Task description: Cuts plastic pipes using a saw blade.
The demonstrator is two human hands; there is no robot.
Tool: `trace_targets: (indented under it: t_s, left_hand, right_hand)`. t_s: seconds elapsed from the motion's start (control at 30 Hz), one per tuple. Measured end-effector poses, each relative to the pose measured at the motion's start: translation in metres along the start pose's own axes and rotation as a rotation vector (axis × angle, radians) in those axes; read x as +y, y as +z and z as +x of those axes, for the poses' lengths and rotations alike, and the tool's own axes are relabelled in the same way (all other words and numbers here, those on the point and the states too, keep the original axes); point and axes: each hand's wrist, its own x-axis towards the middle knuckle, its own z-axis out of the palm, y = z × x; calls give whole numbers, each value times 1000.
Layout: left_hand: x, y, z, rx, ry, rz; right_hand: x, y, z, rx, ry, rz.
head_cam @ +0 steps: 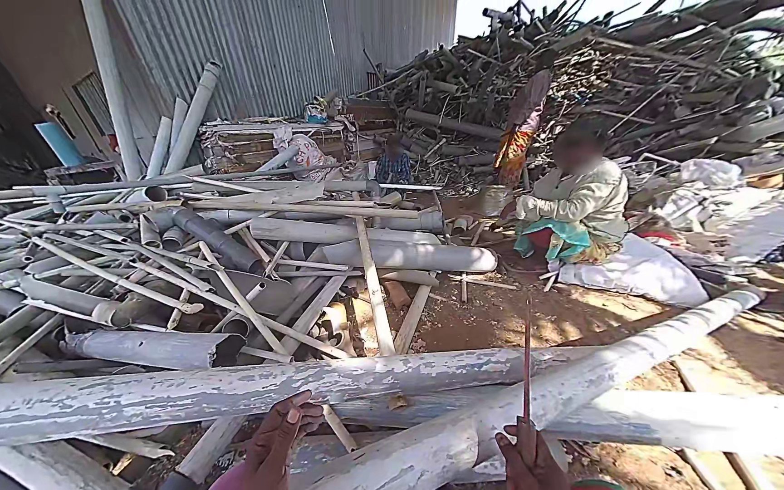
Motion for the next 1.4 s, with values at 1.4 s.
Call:
trace_targets:
  t_s: [1.4]
  left_hand:
    - [4,16,-3,-882,-67,932]
  right_hand:
    - [7,-2,3,-199,20,-328]
